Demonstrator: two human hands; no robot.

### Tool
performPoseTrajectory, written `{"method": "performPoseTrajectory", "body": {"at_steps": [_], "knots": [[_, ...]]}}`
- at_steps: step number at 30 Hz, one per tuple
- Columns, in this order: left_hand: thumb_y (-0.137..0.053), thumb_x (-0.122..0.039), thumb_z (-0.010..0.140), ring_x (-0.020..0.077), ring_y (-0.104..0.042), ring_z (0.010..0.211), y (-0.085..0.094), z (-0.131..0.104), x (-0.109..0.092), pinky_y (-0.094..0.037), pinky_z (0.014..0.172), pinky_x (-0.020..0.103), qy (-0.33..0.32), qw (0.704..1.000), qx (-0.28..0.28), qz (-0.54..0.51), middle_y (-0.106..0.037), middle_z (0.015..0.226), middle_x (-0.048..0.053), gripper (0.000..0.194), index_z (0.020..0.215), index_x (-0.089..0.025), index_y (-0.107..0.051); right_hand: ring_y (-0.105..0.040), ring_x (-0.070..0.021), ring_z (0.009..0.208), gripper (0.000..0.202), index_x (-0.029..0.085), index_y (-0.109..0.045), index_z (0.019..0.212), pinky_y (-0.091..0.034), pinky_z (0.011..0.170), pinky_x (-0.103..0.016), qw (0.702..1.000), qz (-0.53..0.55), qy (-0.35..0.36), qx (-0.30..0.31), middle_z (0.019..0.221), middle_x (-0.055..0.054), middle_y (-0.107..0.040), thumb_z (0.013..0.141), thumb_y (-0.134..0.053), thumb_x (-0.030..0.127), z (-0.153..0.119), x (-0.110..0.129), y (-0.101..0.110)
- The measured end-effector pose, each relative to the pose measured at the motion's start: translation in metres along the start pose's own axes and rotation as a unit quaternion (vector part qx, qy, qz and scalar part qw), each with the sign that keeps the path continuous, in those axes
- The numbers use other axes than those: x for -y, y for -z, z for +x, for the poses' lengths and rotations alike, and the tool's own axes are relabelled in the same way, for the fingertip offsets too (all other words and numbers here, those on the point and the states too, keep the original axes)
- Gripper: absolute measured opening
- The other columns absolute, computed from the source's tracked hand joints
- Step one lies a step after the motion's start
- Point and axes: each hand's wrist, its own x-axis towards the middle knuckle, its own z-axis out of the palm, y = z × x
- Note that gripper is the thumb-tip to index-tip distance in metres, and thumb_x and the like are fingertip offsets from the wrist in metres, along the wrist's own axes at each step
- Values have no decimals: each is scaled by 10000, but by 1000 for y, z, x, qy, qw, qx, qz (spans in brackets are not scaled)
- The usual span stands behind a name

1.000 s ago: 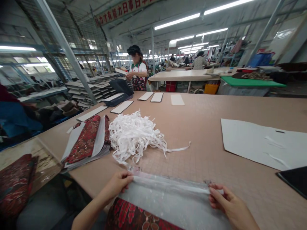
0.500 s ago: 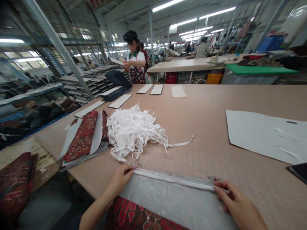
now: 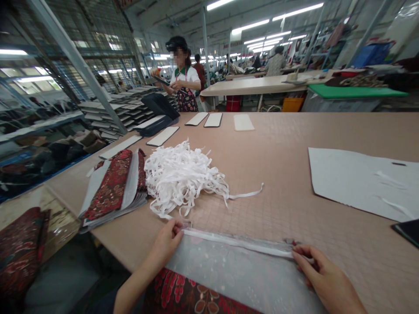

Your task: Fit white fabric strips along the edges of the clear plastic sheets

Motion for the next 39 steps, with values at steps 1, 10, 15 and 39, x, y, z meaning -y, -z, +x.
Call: {"method": "performPoseTrajectory", "body": {"at_steps": [1, 10, 15, 39], "knots": [[-439, -213, 747, 149, -525, 650, 1, 0, -2, -369, 610, 242, 0, 1000, 1, 9, -536, 687, -20, 99, 831, -203, -489, -512, -166, 443, 430, 222, -562, 863, -434, 483, -289, 1000, -7, 1, -1, 543, 10, -572, 637, -456, 572, 0, 0, 0], [-407, -145, 802, 194, -523, 869, -2, -9, -16, -391, 747, 291, -87, 962, -37, 258, -556, 914, 52, 153, 895, -187, -521, -492, -154, 417, 375, 221, -570, 822, -406, 452, -270, 999, -33, 35, -1, 527, 19, -566, 665, -441, 536, -4, 10, 2], [-411, -65, 805, 211, -517, 857, -3, -19, -21, -394, 782, 358, -251, 876, -39, 410, -583, 912, 61, 218, 913, -155, -577, -504, -157, 421, 303, 230, -596, 775, -398, 458, -262, 995, -61, 75, -25, 506, 22, -573, 669, -473, 485, -9, 21, 9], [-380, -38, 800, 256, -455, 1079, -17, -23, -48, -370, 878, 400, -330, 806, 101, 482, -517, 1162, 144, 435, 1203, -165, -487, -570, -173, 636, 163, 230, -556, 724, -423, 624, -265, 989, -76, 120, -33, 691, 5, -626, 728, -440, 345, -15, 37, 8]]}}
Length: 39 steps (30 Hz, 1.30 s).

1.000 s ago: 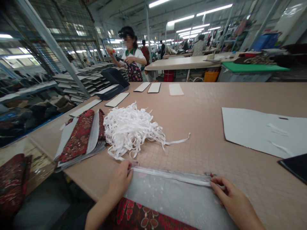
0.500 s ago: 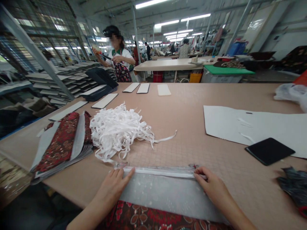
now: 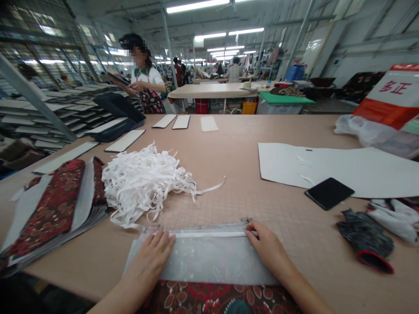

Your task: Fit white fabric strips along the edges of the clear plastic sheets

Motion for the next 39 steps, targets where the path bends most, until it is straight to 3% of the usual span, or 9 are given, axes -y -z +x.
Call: {"method": "performPoseTrajectory", "body": {"at_steps": [3, 8, 11, 14, 19, 29, 35, 39], "knots": [[-355, 4, 785, 235, -534, 922, 7, 7, -10, -435, 751, 353, 3, 1000, 27, -2, -574, 1017, 131, 465, 1212, -139, -471, -571, -172, 650, 156, 227, -551, 728, -420, 630, -261, 1000, 6, 5, 1, 688, 6, -619, 733, -434, 330, 0, 1, 0], [-349, 0, 784, 230, -566, 771, 30, 18, -22, -430, 624, 328, 28, 997, 72, -5, -574, 883, 84, 614, 1283, -358, -349, -577, -174, 672, 147, 228, -553, 721, -419, 642, -263, 1000, 16, 18, -3, 697, 3, -623, 731, -434, 315, 0, 2, 1], [-364, -27, 795, 241, -556, 806, 42, 28, -23, -426, 652, 349, 12, 996, 86, -29, -571, 919, 101, 523, 1228, -311, -439, -574, -171, 669, 141, 225, -550, 712, -417, 638, -261, 1000, 16, 20, -4, 699, 0, -621, 730, -436, 307, 0, 2, 1], [-372, -52, 813, 237, -532, 887, 49, 41, -28, -437, 706, 358, -47, 994, 69, -77, -560, 982, 109, 386, 1135, -206, -520, -570, -167, 684, 129, 220, -540, 729, -412, 650, -261, 1000, 14, 20, 1, 721, -2, -617, 739, -430, 286, 1, 3, 1], [-357, -52, 829, 231, -511, 954, 47, 58, -53, -460, 738, 362, -79, 991, 36, -101, -532, 1065, 119, 411, 1219, -163, -425, -562, -160, 715, 107, 212, -522, 739, -408, 670, -258, 1000, 13, 22, 8, 748, -7, -602, 749, -421, 244, 1, 6, 3], [-352, 15, 788, 233, -519, 947, 41, 68, -74, -469, 754, 355, -107, 990, 16, -89, -546, 1055, 136, 342, 1006, -101, -588, -532, -156, 720, 93, 203, -504, 741, -393, 670, -261, 1000, -9, -16, 0, 732, -8, -566, 733, -421, 161, 3, -3, 21], [-341, 16, 778, 232, -547, 836, 40, 73, -89, -481, 643, 341, -79, 995, -36, -45, -572, 937, 96, 525, 1264, -172, -406, -518, -138, 683, 109, 190, -498, 746, -370, 634, -232, 999, -18, -30, 0, 705, 0, -550, 706, -441, 105, 7, -5, 23], [-382, -35, 791, 237, -550, 796, 44, 75, -97, -464, 593, 325, -67, 997, -36, -32, -568, 903, 94, 488, 1244, -208, -438, -511, -127, 653, 120, 187, -490, 764, -360, 610, -218, 999, -19, -50, 3, 684, 13, -538, 700, -462, 89, 8, -6, 23]]}}
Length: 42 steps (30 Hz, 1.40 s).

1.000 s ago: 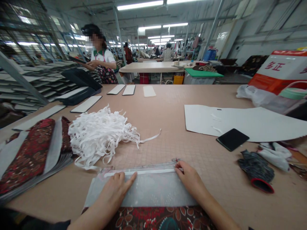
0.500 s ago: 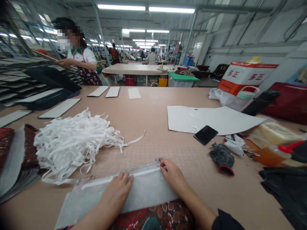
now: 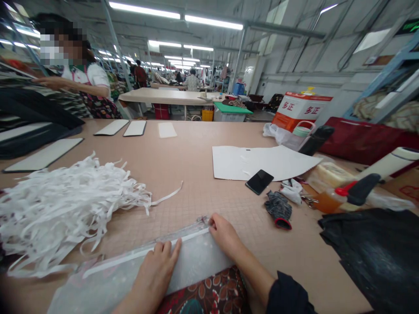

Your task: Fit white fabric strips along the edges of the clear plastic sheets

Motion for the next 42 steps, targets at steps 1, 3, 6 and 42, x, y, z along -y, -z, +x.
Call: {"method": "performPoseTrajectory", "body": {"at_steps": [1, 3, 6, 42], "knots": [[-392, -47, 793, 237, -548, 791, 0, 1, -1, -458, 591, 322, 3, 1000, 0, 2, -567, 894, 94, 478, 1241, -208, -443, -510, -127, 651, 121, 187, -487, 770, -359, 608, -217, 1000, -1, -5, -1, 682, 14, -537, 701, -468, 91, 0, -1, 0], [-408, -67, 796, 233, -543, 782, -1, 1, -3, -445, 587, 313, 8, 1000, -1, 3, -562, 875, 95, 464, 1236, -208, -449, -513, -129, 659, 123, 187, -481, 777, -362, 615, -218, 1000, 3, -13, -3, 687, 13, -540, 700, -473, 92, 0, -4, 1], [-418, -84, 800, 230, -533, 784, -5, 1, -4, -427, 586, 305, 14, 1000, -7, 6, -554, 869, 97, 456, 1236, -213, -450, -523, -130, 671, 127, 187, -476, 776, -366, 625, -219, 1000, 18, -13, -6, 697, 8, -548, 699, -456, 88, 1, -8, 1], [-392, -24, 785, 226, -439, 1132, -62, -124, 99, -344, 969, 393, 148, 988, -32, 17, -513, 1214, 80, 479, 1221, -213, -458, -570, -216, 932, 394, 236, -612, 998, -462, 831, -334, 943, -161, 284, -62, 1002, -65, -625, 742, -349, 91, -32, -53, -30]]}}
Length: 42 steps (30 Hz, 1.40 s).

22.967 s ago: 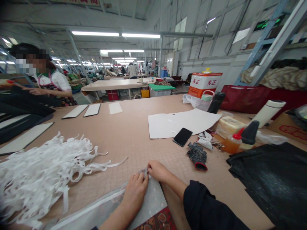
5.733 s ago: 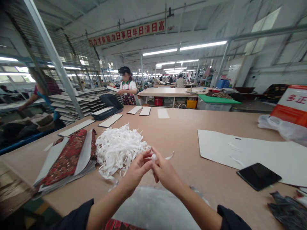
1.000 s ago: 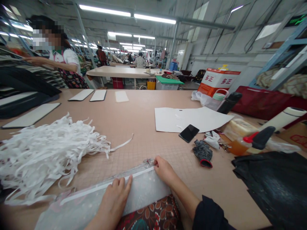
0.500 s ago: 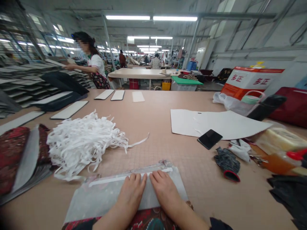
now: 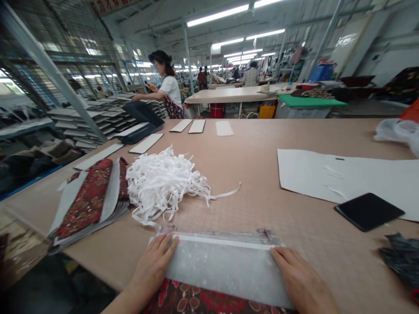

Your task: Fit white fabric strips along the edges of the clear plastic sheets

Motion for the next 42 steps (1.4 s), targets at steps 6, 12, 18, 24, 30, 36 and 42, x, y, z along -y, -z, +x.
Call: {"method": "performPoseTrajectory", "body": {"at_steps": [6, 12, 18, 24, 30, 36, 42], "knots": [[-344, -2, 743, 207, -504, 1068, -10, 6, 14, -390, 937, 363, -15, 998, -53, -34, -572, 1155, 55, 514, 1166, -229, -526, -563, -185, 899, 355, 217, -652, 908, -453, 815, -313, 990, 86, -93, 56, 945, -57, -631, 758, -355, 91, 28, 11, 33], [-311, -114, 774, 187, -510, 1076, -32, 7, 35, -340, 962, 354, -63, 990, -110, -56, -571, 1170, 56, 435, 1097, -213, -585, -541, -185, 977, 331, 189, -629, 973, -419, 889, -332, 981, 160, -105, 34, 1027, -68, -619, 788, -370, 100, 20, 7, 33], [-367, -203, 754, 240, -540, 1030, -25, 7, 31, -287, 963, 476, -2, 996, -66, -65, -598, 1125, 54, 403, 1082, -258, -593, -526, -203, 969, 288, 188, -626, 922, -416, 857, -335, 989, 111, -93, 29, 1016, -79, -608, 781, -392, 97, 19, 12, 27], [-396, -265, 783, 244, -570, 948, 20, 34, 29, -369, 883, 460, 10, 993, 34, -111, -648, 1002, 56, 318, 985, -252, -641, -542, -168, 874, 190, 191, -595, 838, -418, 804, -279, 975, 177, -113, 71, 889, -46, -605, 767, -429, 129, 31, -4, 47], [-417, -177, 800, 208, -540, 937, 58, 87, -42, -388, 841, 369, -79, 975, 34, -204, -612, 997, 57, 276, 991, -227, -610, -515, -202, 815, 80, 164, -527, 705, -401, 753, -309, 977, 52, -176, 107, 807, -76, -567, 763, -475, 149, 33, 2, 42], [-473, -239, 823, 202, -509, 951, 79, 133, -133, -381, 824, 339, -171, 941, 32, -290, -582, 1016, 29, 216, 1015, -235, -573, -513, -198, 779, 72, 175, -487, 734, -388, 702, -304, 976, 43, -177, 120, 806, -74, -566, 794, -447, 181, 30, 9, 54], [-415, -335, 866, 214, -491, 970, 70, 157, -174, -364, 833, 351, -168, 937, -4, -308, -562, 1043, 62, 297, 1107, -198, -521, -535, -158, 707, 21, 210, -432, 802, -399, 656, -281, 939, 244, -232, 66, 741, -8, -559, 795, -441, 227, 28, 8, 64]]}}
